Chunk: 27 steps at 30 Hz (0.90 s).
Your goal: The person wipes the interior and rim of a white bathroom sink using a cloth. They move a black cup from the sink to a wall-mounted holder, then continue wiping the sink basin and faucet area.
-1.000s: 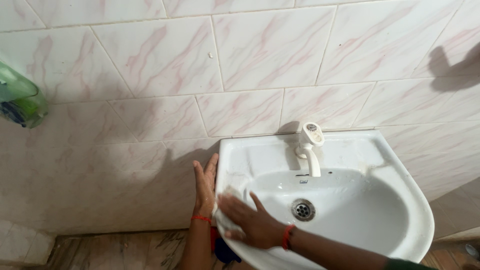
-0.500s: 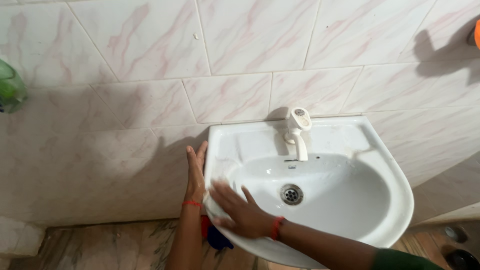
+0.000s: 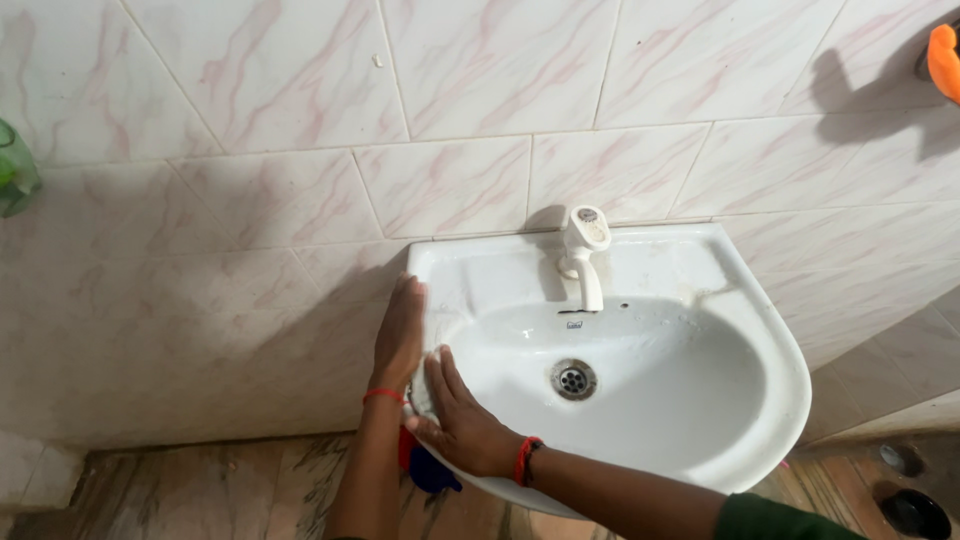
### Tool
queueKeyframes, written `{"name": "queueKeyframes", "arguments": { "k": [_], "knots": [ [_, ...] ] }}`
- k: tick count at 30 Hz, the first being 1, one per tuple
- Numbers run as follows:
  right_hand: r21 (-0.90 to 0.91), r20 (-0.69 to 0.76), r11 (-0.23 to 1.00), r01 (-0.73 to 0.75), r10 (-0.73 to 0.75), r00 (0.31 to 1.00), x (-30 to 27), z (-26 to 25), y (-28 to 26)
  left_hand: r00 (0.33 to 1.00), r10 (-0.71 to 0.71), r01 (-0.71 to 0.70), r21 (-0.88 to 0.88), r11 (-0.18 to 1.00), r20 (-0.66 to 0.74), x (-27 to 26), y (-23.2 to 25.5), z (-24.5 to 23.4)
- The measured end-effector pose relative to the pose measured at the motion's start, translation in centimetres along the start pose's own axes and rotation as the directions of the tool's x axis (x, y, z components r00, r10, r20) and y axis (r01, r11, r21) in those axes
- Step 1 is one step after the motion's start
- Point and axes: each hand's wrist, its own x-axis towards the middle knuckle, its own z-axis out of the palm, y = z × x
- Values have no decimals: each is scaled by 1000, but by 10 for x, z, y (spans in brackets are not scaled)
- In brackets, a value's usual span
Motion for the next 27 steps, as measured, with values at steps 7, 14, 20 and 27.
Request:
{"name": "queueKeyframes", "arguments": {
  "k": [7,14,20,27],
  "knots": [
    [-262,399,943,-207,301,866,-83,-54,42,918,351,-344,813,470,186,-16,3,14],
    [-165,439,898,-408,437,785,-61,-44,35,899,361,-372,865,336,247,-28,5,32],
    [-148,449,961,-233,275,850,-91,-56,28,860,417,-449,822,349,292,-41,10,47],
    [-638,450,697,-327,682,576,-164,-142,74,887,357,-421,830,367,292,-49,19,45]
  ]
}}
